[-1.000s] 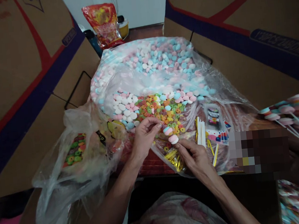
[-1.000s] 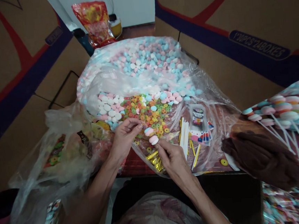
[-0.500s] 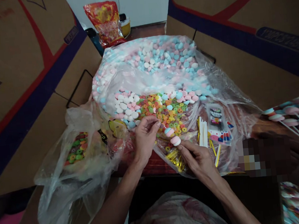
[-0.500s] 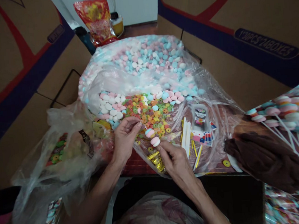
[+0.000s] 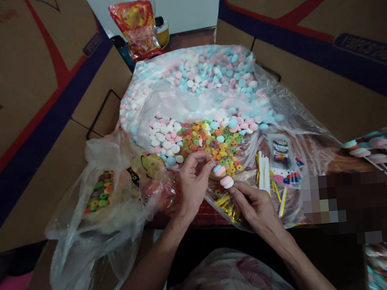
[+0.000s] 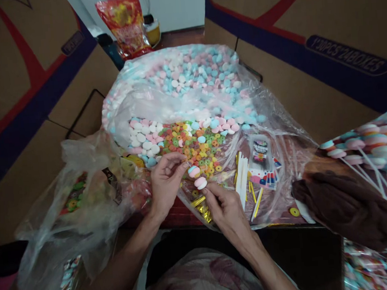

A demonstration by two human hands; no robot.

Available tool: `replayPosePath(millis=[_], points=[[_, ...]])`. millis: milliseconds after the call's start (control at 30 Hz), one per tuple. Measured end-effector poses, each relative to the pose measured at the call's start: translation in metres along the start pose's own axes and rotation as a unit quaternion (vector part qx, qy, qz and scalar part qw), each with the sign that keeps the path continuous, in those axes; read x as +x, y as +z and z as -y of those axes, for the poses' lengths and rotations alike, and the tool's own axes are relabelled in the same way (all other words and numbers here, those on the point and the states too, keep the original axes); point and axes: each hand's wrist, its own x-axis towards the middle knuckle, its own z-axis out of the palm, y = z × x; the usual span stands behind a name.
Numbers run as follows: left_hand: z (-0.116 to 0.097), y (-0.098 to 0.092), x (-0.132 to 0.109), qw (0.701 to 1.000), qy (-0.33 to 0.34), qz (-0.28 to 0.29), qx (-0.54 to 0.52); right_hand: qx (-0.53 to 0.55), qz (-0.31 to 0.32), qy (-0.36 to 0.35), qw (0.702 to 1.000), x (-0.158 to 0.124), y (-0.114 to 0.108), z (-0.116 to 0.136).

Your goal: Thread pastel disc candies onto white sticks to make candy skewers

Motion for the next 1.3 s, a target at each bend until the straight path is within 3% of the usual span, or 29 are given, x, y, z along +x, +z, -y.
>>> replayPosePath(millis=[267, 500, 700, 867, 1067, 1300], points=[[-0.002, -0.004, 0.003, 0.996, -0.071, -0.017, -0.052, 0.033, 0.002, -0.016, 0.999, 0.0, 0.004, -0.004], [0.0, -0.007, 0.001, 0.973, -0.17, 0.011, -0.153, 0.017, 0.009, -0.031, 0.999, 0.003, 0.003, -0.002], [0.0, -0.007, 0.0, 0.976, -0.171, 0.015, -0.133, 0.005, -0.011, -0.033, 0.999, 0.006, 0.003, 0.003], [0.0, -0.006, 0.001, 0.975, -0.178, 0.004, -0.132, -0.007, 0.006, -0.035, 0.999, 0.006, 0.003, 0.003], [-0.004, -0.005, -0.004, 0.959, -0.238, 0.022, -0.153, -0.022, -0.042, -0.055, 0.997, 0.004, 0.008, 0.0], [-0.007, -0.006, -0.015, 0.968, -0.235, 0.04, -0.085, -0.03, -0.064, -0.066, 0.995, 0.008, 0.003, 0.014]])
